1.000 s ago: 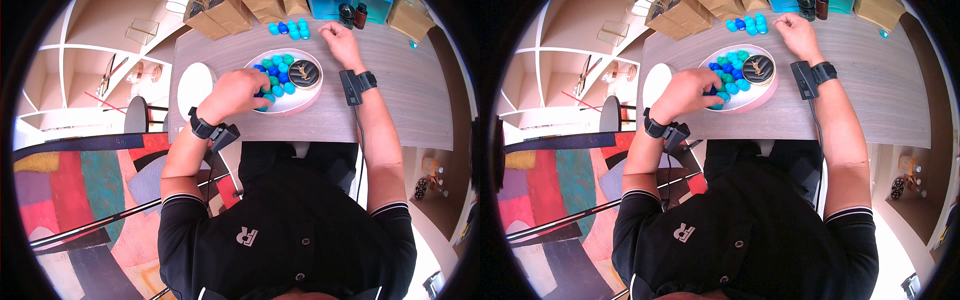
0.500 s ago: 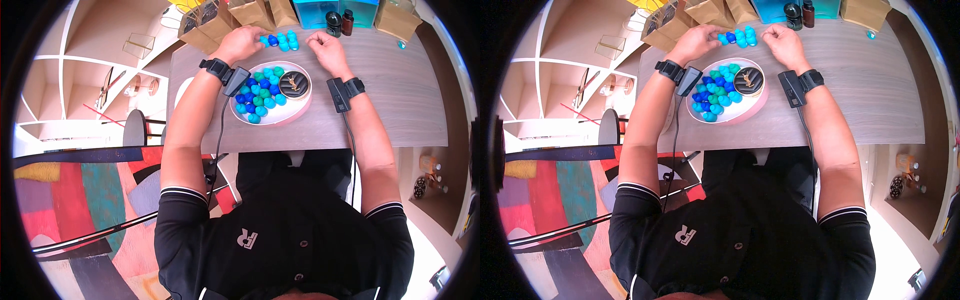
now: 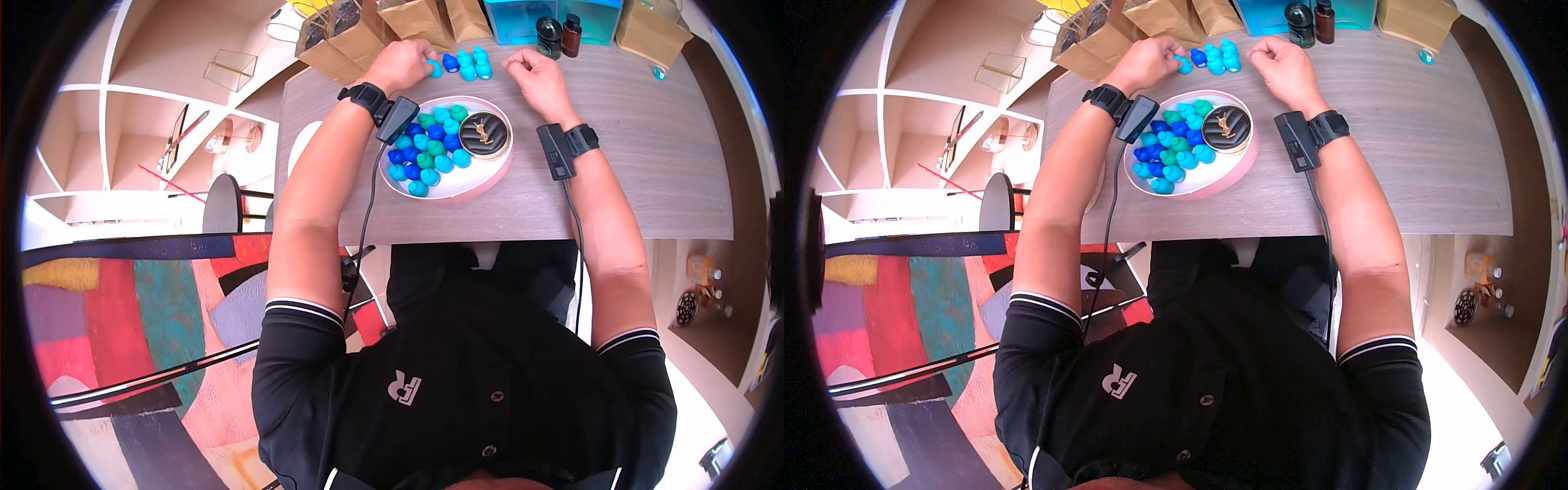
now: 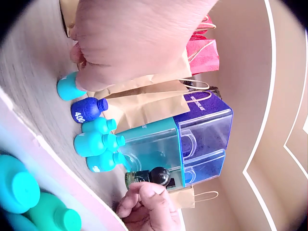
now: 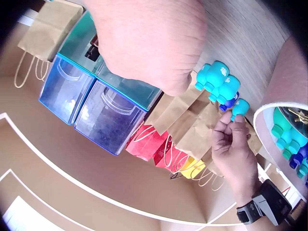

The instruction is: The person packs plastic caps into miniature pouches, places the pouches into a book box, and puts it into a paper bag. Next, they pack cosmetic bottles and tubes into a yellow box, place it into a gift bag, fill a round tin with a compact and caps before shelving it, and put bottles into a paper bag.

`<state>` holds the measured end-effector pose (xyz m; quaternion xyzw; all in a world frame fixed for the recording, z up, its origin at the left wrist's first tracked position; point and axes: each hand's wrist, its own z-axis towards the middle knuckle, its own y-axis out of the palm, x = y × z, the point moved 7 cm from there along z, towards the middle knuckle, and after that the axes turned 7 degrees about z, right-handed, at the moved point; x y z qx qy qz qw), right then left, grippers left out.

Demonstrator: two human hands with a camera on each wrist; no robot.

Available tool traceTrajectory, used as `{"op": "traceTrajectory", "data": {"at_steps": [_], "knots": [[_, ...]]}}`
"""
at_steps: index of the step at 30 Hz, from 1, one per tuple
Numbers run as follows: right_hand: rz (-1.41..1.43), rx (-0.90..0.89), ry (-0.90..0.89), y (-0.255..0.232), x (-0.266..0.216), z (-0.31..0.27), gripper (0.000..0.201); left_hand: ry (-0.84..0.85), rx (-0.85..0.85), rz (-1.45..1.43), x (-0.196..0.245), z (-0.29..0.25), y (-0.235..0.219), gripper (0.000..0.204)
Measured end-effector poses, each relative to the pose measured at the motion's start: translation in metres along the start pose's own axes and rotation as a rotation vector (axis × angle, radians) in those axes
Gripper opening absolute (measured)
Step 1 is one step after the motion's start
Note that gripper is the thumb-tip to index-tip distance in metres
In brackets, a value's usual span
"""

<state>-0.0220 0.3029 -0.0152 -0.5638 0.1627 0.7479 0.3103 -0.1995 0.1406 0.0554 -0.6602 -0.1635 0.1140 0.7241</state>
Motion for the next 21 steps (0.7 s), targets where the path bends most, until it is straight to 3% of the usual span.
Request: {"op": "traceTrajectory", "data": {"at_steps": [7, 10, 15, 21], "knots": [[0.001, 0.026, -0.003, -0.002, 0.000, 0.000, 0.025, -0.037, -0.011, 0.002, -0.008, -0.005, 0.001, 0.026], [0.017, 0.019, -0.029, -0.001, 0.003, 0.001, 0.025, -0.103, -0.073, -0.138, -0.020, -0.008, 0.007, 0.026], [-0.026, 0.025, -0.005, -0.003, -0.004, -0.001, 0.026, -0.084, 0.051, -0.087, -0.024, -0.018, 0.004, 0.026], [-0.013, 0.009, 0.002, -0.002, -0.001, 0.000, 0.025, -0.156, 0.069, -0.064, -0.025, -0.031, 0.001, 0.028]]}}
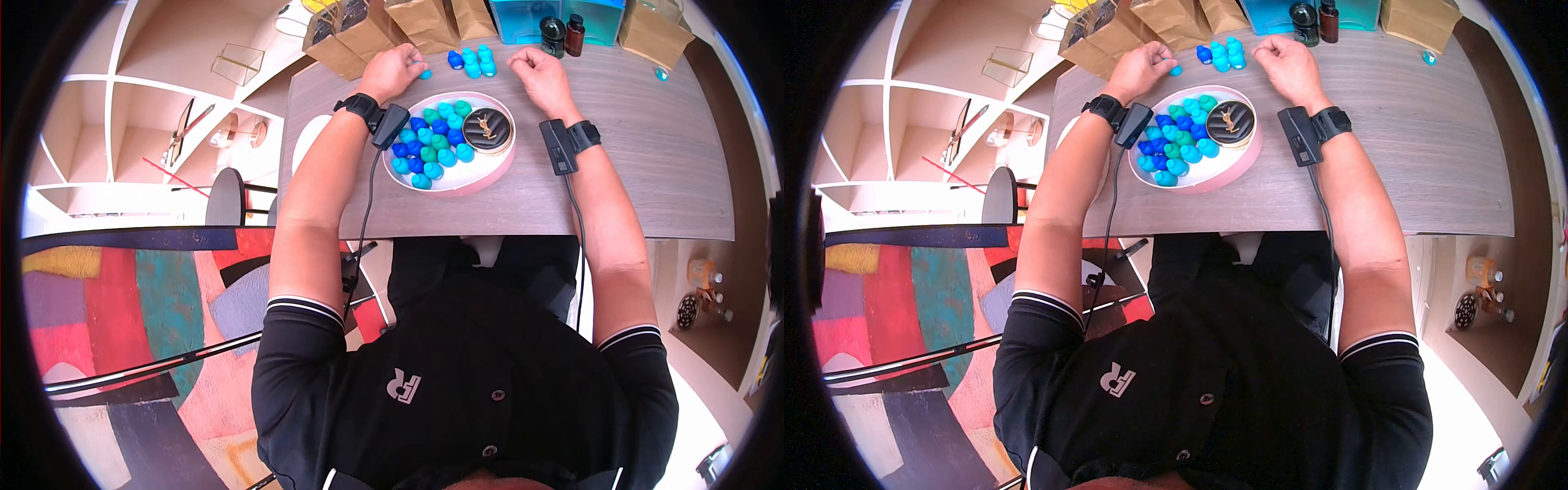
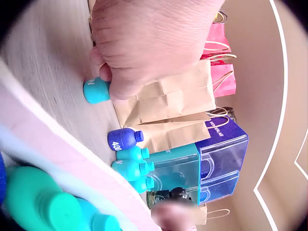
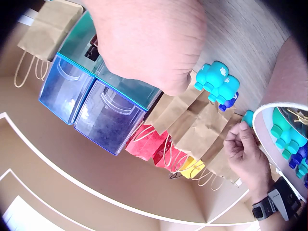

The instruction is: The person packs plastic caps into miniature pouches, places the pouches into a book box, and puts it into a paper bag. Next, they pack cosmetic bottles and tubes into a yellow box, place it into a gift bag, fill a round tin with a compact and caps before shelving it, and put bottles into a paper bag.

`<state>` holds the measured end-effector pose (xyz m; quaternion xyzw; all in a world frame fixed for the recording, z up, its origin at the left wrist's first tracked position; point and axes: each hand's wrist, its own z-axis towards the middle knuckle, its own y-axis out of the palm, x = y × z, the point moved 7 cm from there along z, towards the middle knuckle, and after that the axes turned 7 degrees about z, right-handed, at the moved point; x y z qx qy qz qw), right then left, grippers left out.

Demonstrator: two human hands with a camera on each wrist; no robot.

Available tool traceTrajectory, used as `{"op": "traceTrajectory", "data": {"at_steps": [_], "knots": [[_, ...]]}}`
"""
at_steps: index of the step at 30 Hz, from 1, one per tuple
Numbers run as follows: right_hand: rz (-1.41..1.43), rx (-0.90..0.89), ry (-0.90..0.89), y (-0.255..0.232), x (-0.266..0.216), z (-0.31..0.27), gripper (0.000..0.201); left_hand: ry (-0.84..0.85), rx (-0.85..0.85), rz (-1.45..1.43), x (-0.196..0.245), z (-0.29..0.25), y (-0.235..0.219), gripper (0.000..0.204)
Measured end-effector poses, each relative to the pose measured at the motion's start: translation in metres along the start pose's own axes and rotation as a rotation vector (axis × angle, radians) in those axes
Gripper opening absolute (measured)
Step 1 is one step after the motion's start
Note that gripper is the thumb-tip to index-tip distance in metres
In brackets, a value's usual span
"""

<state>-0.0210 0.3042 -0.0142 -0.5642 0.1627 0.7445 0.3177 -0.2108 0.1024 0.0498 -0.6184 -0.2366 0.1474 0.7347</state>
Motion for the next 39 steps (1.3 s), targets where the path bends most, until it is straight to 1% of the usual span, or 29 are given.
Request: {"op": "traceTrajectory", "data": {"at_steps": [1, 3, 4, 7, 9, 10, 11, 12, 13, 15, 16, 18, 21, 23, 25, 32, 34, 35, 37, 38, 39], "knots": [[-0.014, 0.001, 0.007, -0.001, 0.000, 0.000, 0.025, -0.001, -0.001, -0.001, -0.003, -0.001, 0.000, 0.028], [-0.031, 0.001, 0.016, -0.001, -0.001, -0.001, 0.025, 0.065, 0.025, -0.071, 0.004, -0.008, -0.013, 0.029], [-0.016, 0.012, 0.000, -0.001, -0.003, -0.001, 0.025, 0.065, 0.024, -0.073, 0.004, -0.013, -0.019, 0.029], [0.025, 0.027, -0.026, -0.001, -0.001, -0.002, 0.024, 0.044, 0.040, -0.074, 0.031, -0.045, -0.059, 0.025], [0.056, 0.021, -0.034, 0.001, 0.001, -0.001, 0.024, 0.058, 0.000, -0.269, 0.052, -0.076, -0.080, 0.018], [0.029, 0.006, -0.007, 0.000, 0.003, 0.000, 0.023, 0.046, -0.007, -0.270, 0.064, -0.094, -0.090, 0.018], [0.001, -0.007, 0.016, 0.000, 0.005, 0.001, 0.023, 0.065, -0.070, -0.283, 0.079, -0.112, -0.096, 0.016], [0.003, -0.014, 0.022, 0.001, 0.005, 0.001, 0.023, 0.086, -0.133, -0.297, 0.090, -0.126, -0.096, 0.014], [0.029, -0.012, 0.005, 0.001, 0.004, 0.001, 0.022, 0.079, -0.136, -0.300, 0.093, -0.136, -0.094, 0.014], [0.053, -0.013, -0.013, 0.000, 0.002, 0.000, 0.021, 0.359, -0.162, -0.200, 0.115, -0.155, -0.086, 0.014], [0.051, -0.019, -0.013, 0.001, 0.000, -0.001, 0.021, 0.354, -0.160, -0.203, 0.116, -0.158, -0.079, 0.014], [0.074, -0.009, 0.001, 0.000, 0.000, -0.001, 0.020, 0.461, -0.111, -0.156, 0.122, -0.167, -0.067, 0.017], [0.054, -0.016, 0.033, -0.001, 0.001, 0.000, 0.022, 0.445, -0.140, -0.101, 0.118, -0.169, -0.049, 0.015], [0.024, -0.012, 0.032, -0.002, 0.001, 0.000, 0.023, 0.444, -0.151, -0.056, 0.119, -0.168, -0.044, 0.014], [-0.001, -0.007, 0.032, -0.002, 0.000, 0.000, 0.024, 0.398, -0.215, -0.050, 0.115, -0.166, -0.040, 0.013], [0.023, -0.016, 0.032, -0.001, 0.001, -0.002, 0.024, 0.453, -0.287, -0.084, 0.116, -0.155, -0.040, 0.015], [0.016, -0.008, 0.041, -0.001, 0.001, -0.001, 0.024, 0.440, -0.228, -0.151, 0.117, -0.143, -0.051, 0.020], [0.029, -0.007, 0.029, -0.001, 0.002, -0.001, 0.023, 0.444, -0.227, -0.150, 0.119, -0.135, -0.055, 0.020], [0.041, -0.006, 0.016, 0.000, 0.000, -0.001, 0.023, 0.345, -0.130, -0.067, 0.110, -0.106, -0.065, 0.023], [0.036, -0.012, 0.028, 0.000, -0.001, -0.002, 0.022, 0.347, -0.128, -0.066, 0.105, -0.092, -0.063, 0.023], [0.030, -0.017, 0.039, 0.000, -0.002, -0.002, 0.022, 0.315, -0.077, -0.044, 0.097, -0.073, -0.061, 0.026]]}}
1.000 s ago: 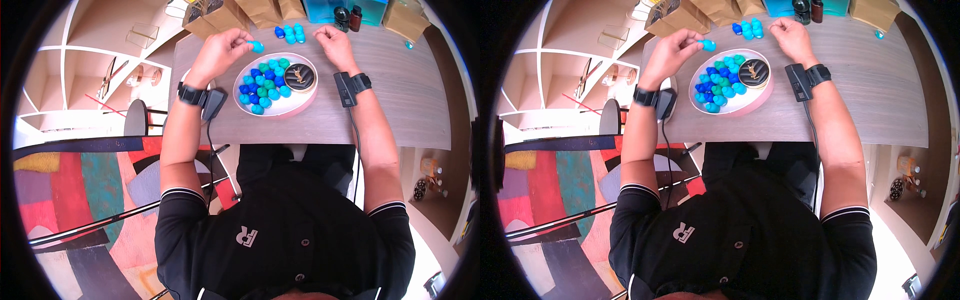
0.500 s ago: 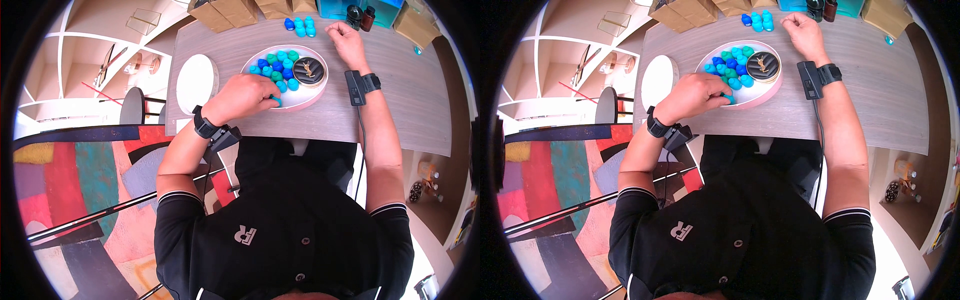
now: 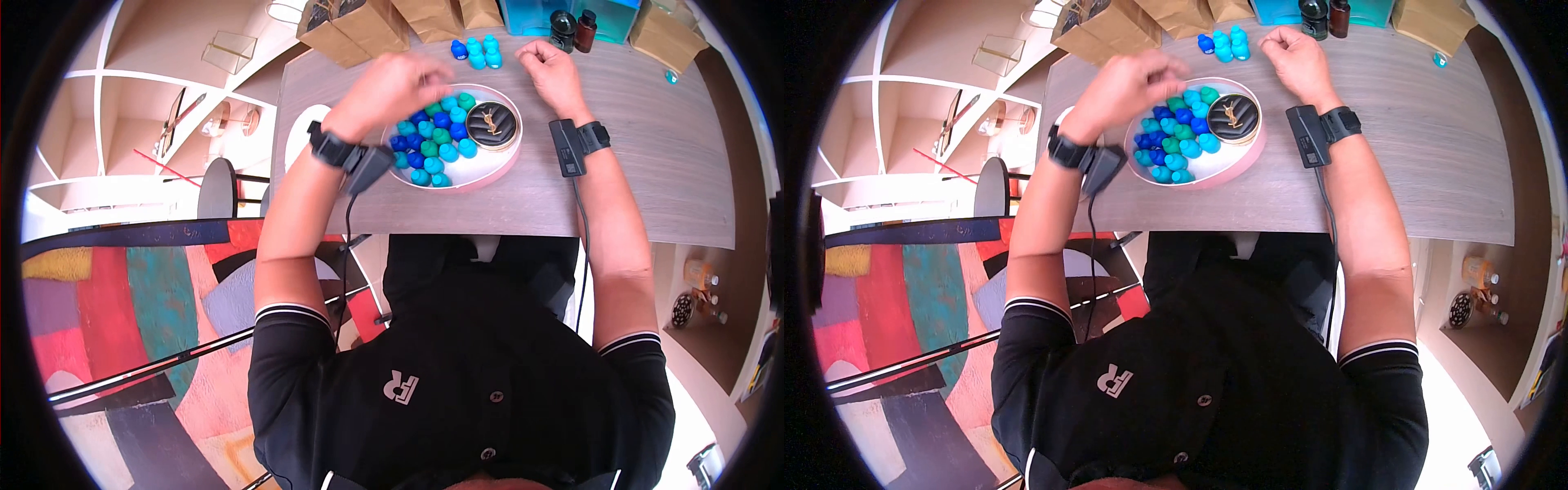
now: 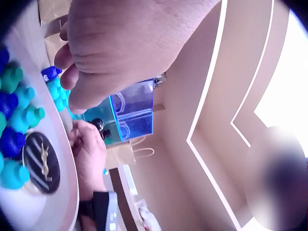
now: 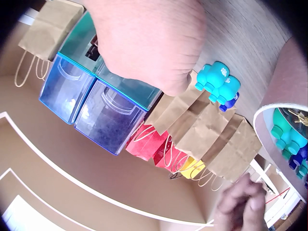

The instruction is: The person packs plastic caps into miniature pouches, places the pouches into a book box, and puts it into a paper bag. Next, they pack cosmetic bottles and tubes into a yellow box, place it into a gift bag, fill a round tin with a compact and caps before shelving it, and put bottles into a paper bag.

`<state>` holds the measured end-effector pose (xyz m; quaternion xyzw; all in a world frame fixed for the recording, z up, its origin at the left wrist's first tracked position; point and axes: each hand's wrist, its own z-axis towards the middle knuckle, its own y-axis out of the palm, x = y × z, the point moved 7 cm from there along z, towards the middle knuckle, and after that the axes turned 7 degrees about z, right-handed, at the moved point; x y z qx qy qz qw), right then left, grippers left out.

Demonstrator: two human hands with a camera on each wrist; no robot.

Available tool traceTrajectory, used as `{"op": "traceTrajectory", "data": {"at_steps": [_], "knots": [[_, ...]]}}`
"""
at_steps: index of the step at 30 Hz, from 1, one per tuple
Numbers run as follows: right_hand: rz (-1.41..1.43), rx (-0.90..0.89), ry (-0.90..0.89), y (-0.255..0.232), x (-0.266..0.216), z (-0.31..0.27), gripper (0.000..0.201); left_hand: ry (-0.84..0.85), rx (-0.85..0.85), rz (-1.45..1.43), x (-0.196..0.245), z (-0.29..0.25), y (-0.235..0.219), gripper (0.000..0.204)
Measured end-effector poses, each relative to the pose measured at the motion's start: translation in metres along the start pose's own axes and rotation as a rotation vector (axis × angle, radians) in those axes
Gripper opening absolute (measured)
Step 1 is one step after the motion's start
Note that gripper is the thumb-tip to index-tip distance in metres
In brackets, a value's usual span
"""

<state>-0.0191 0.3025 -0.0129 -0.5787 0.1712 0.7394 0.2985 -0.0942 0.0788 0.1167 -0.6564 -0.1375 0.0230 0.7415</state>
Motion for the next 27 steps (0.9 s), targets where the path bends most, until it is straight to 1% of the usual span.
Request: {"op": "traceTrajectory", "data": {"at_steps": [1, 2, 4, 5, 7, 8, 12, 15, 17, 19, 21, 22, 24, 25, 27], "knots": [[-0.004, 0.004, -0.005, -0.001, -0.002, 0.000, 0.022, -0.030, 0.048, 0.027, -0.013, 0.016, 0.000, 0.030], [-0.003, 0.007, -0.020, 0.000, -0.003, 0.000, 0.022, -0.023, 0.053, 0.027, -0.023, 0.031, 0.004, 0.030], [0.020, 0.024, -0.063, 0.000, 0.000, 0.000, 0.021, 0.035, 0.052, 0.138, -0.039, 0.057, 0.017, 0.036], [0.017, 0.030, -0.070, 0.001, 0.001, 0.000, 0.021, 0.042, 0.057, 0.140, -0.047, 0.067, 0.024, 0.036], [0.040, 0.031, -0.069, 0.001, 0.002, 0.000, 0.021, -0.068, -0.046, 0.098, -0.067, 0.085, 0.045, 0.041], [0.010, 0.023, -0.030, 0.000, 0.000, -0.001, 0.022, -0.072, -0.069, 0.115, -0.069, 0.090, 0.050, 0.038], [-0.015, 0.036, -0.013, -0.001, -0.003, -0.002, 0.023, -0.065, -0.098, 0.152, -0.074, 0.097, 0.060, 0.032], [-0.046, 0.029, -0.026, 0.000, -0.001, -0.002, 0.025, -0.106, -0.069, 0.164, -0.074, 0.087, 0.056, 0.025], [-0.030, 0.029, -0.077, 0.000, 0.000, 0.000, 0.025, -0.118, -0.018, 0.119, -0.074, 0.076, 0.045, 0.023], [-0.023, 0.026, -0.075, 0.001, 0.004, 0.002, 0.025, -0.112, -0.002, 0.122, -0.070, 0.061, 0.033, 0.026], [-0.019, 0.026, -0.075, 0.000, 0.005, 0.002, 0.024, -0.069, 0.155, 0.085, -0.052, 0.041, 0.003, 0.025], [0.000, 0.032, -0.081, 0.000, 0.004, 0.002, 0.023, -0.071, 0.152, 0.084, -0.039, 0.031, -0.008, 0.025], [0.024, 0.028, -0.082, 0.002, 0.004, 0.002, 0.023, -0.041, 0.016, -0.025, -0.007, 0.006, -0.020, 0.022], [0.016, 0.024, -0.072, 0.001, 0.006, 0.003, 0.023, -0.049, 0.014, -0.026, 0.006, -0.006, -0.026, 0.022], [0.008, 0.012, -0.059, 0.002, 0.006, 0.003, 0.022, 0.130, -0.130, -0.134, 0.040, -0.026, -0.020, 0.017]]}}
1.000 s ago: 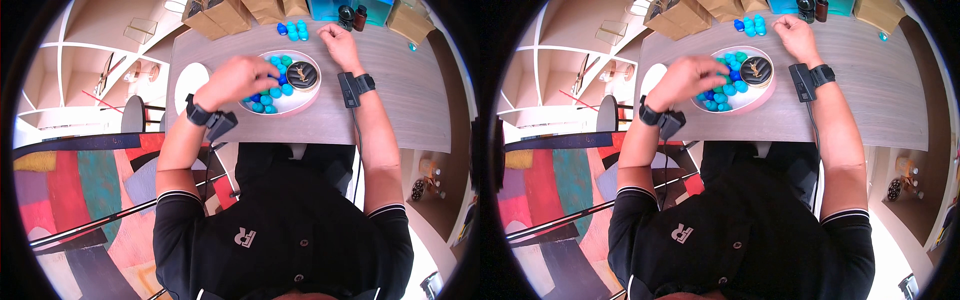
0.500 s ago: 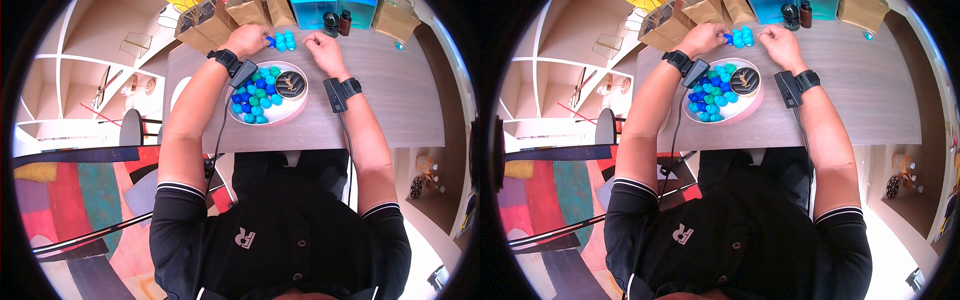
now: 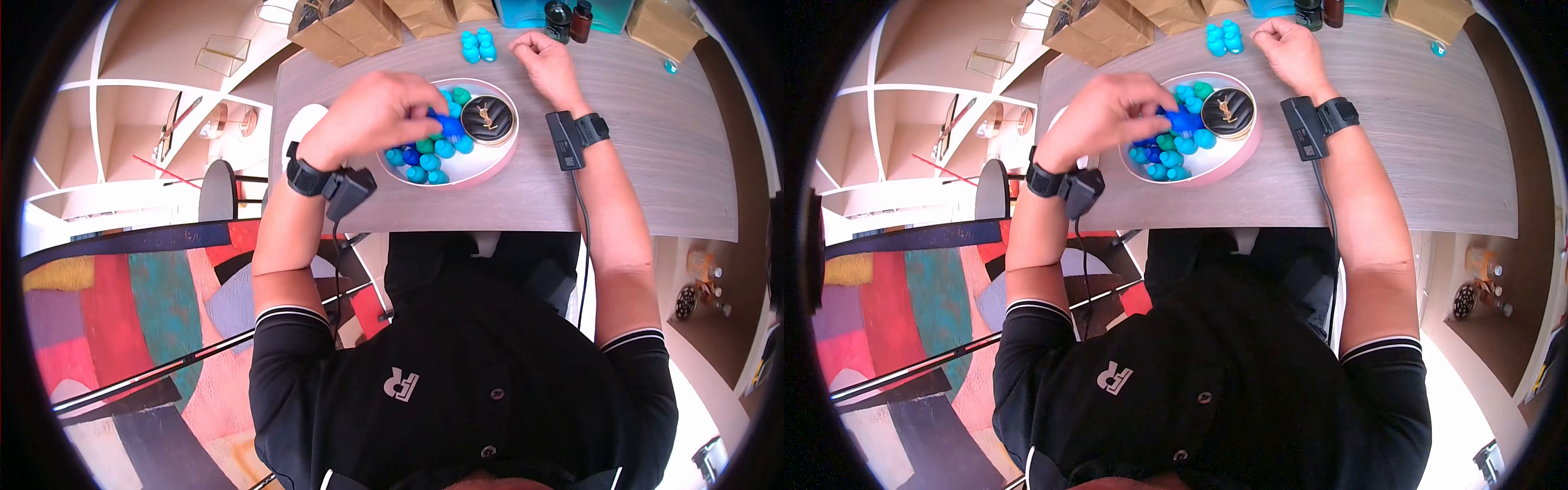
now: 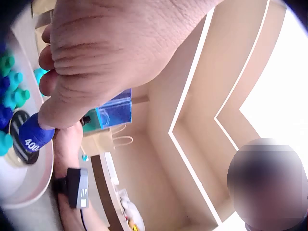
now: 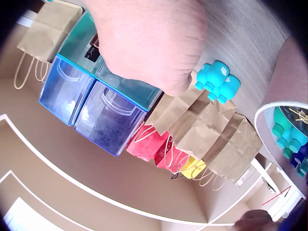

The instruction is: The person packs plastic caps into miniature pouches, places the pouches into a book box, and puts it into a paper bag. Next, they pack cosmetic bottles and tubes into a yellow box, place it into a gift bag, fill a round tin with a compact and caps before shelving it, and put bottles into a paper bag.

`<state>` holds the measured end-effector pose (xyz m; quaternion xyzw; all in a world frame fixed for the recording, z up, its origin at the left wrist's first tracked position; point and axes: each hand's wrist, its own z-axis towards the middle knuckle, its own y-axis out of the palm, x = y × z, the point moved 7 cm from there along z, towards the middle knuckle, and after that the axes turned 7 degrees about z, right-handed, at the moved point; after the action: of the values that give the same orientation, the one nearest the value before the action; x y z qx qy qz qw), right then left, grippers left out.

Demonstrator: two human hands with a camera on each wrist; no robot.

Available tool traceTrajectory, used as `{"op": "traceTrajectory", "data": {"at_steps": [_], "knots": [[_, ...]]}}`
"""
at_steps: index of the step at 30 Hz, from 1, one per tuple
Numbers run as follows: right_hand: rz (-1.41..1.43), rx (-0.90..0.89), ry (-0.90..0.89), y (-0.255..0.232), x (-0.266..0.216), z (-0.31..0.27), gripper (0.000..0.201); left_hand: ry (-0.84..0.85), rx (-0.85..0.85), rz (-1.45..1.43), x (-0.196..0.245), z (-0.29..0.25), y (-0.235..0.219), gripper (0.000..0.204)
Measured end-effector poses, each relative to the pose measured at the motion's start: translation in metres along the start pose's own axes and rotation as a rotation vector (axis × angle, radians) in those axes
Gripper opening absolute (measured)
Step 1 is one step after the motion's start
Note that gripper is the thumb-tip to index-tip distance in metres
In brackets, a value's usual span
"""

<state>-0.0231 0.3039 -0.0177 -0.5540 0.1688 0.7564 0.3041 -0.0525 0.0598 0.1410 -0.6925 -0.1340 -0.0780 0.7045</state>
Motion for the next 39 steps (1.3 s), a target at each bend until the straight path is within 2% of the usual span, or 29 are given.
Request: {"op": "traceTrajectory", "data": {"at_steps": [1, 3, 10, 14, 17, 19, 20, 22, 23, 24, 26, 27, 29, 30, 32, 34, 36, 39], "knots": [[0.001, 0.000, 0.014, 0.000, -0.001, -0.001, 0.023, -0.006, 0.001, -0.003, 0.003, -0.004, 0.005, 0.017], [0.031, -0.013, 0.029, -0.001, -0.002, -0.001, 0.024, 0.093, -0.056, 0.093, 0.013, -0.011, 0.025, 0.017], [-0.028, -0.009, 0.048, -0.003, -0.004, -0.001, 0.024, 0.094, -0.139, 0.263, 0.007, -0.013, 0.062, 0.017], [-0.027, -0.005, 0.031, -0.002, -0.006, -0.002, 0.024, 0.094, -0.119, 0.267, 0.007, -0.014, 0.057, 0.017], [-0.020, 0.004, 0.032, -0.002, -0.006, -0.003, 0.023, 0.055, -0.170, 0.237, 0.008, -0.017, 0.054, 0.019], [-0.013, 0.008, 0.023, -0.002, -0.006, -0.002, 0.023, 0.096, -0.033, 0.123, 0.012, -0.019, 0.038, 0.023], [-0.002, 0.004, 0.019, -0.001, -0.005, -0.002, 0.023, 0.100, -0.022, 0.121, 0.010, -0.021, 0.033, 0.023], [-0.004, -0.002, 0.003, -0.002, -0.010, -0.003, 0.023, -0.121, 0.134, 0.019, -0.013, -0.028, 0.008, 0.025], [-0.006, 0.009, 0.015, -0.002, -0.013, -0.004, 0.023, -0.251, 0.161, -0.021, -0.032, -0.034, 0.001, 0.019], [-0.007, 0.018, 0.028, -0.002, -0.012, -0.004, 0.023, -0.248, 0.175, -0.023, -0.048, -0.036, -0.001, 0.019], [-0.009, 0.019, 0.002, -0.001, -0.010, -0.002, 0.021, -0.328, 0.594, -0.574, -0.108, -0.047, -0.006, 0.014], [-0.014, 0.016, 0.032, -0.002, -0.010, -0.003, 0.021, -0.326, 0.613, -0.578, -0.130, -0.044, 0.000, 0.014], [-0.012, 0.016, 0.066, -0.002, -0.014, -0.006, 0.018, -0.290, 0.799, -1.179, -0.179, -0.042, 0.019, 0.018], [-0.027, 0.008, 0.051, -0.002, -0.017, -0.006, 0.018, -0.277, 0.817, -1.186, -0.184, -0.039, 0.025, 0.018], [0.001, 0.027, 0.109, -0.003, -0.012, -0.007, 0.017, -0.239, 0.819, -1.509, -0.194, -0.023, 0.048, 0.023], [-0.032, 0.016, 0.114, -0.004, -0.006, -0.004, 0.016, -0.244, 0.873, -1.560, -0.205, -0.011, 0.068, 0.030], [-0.017, 0.002, 0.115, -0.003, -0.012, -0.007, 0.014, -0.260, 0.786, -1.696, -0.206, 0.001, 0.090, 0.035], [0.010, 0.000, 0.083, -0.001, -0.013, -0.007, 0.012, -0.293, 0.795, -1.633, -0.207, 0.004, 0.100, 0.040]]}}
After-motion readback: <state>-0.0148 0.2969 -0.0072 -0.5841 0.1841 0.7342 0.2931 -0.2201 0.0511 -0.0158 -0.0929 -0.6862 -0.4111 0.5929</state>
